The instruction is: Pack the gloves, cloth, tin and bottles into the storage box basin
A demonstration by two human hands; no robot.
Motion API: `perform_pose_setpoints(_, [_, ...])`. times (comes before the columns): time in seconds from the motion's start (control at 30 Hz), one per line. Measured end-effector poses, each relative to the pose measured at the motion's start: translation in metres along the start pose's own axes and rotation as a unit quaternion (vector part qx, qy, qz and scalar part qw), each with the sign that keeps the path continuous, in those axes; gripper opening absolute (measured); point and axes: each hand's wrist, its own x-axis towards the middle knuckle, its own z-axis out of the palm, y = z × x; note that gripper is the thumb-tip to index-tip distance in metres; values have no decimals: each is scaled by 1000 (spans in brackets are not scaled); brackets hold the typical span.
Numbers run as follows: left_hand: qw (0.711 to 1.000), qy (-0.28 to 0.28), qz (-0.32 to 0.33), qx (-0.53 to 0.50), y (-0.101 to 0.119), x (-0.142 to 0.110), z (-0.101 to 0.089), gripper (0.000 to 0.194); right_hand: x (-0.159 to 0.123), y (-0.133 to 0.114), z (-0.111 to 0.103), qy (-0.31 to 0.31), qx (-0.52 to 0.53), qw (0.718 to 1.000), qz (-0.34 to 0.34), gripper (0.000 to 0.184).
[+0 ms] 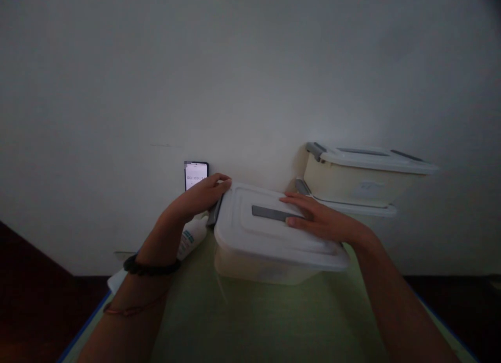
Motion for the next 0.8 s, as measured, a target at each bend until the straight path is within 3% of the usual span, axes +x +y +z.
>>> perform_pose_setpoints(0.2, [998,-31,-3,47,-2,-6,-14,43,5,-8,8,7,3,1000,-3,63])
perform_pose_setpoints(0.37, [985,-73,-10,158,-9,-8,-24,44,10,-18,16,15,-11,1000,-10,67])
perform_pose_setpoints(0.63, [972,-114,-24,204,-7,-8,-18,51,13,-25,23,48,-22,998,-19,62])
perform_pose_setpoints(0.8, [972,-91,-23,215,-7,-7,-15,61,13,-23,24,44,-34,998,-18,63])
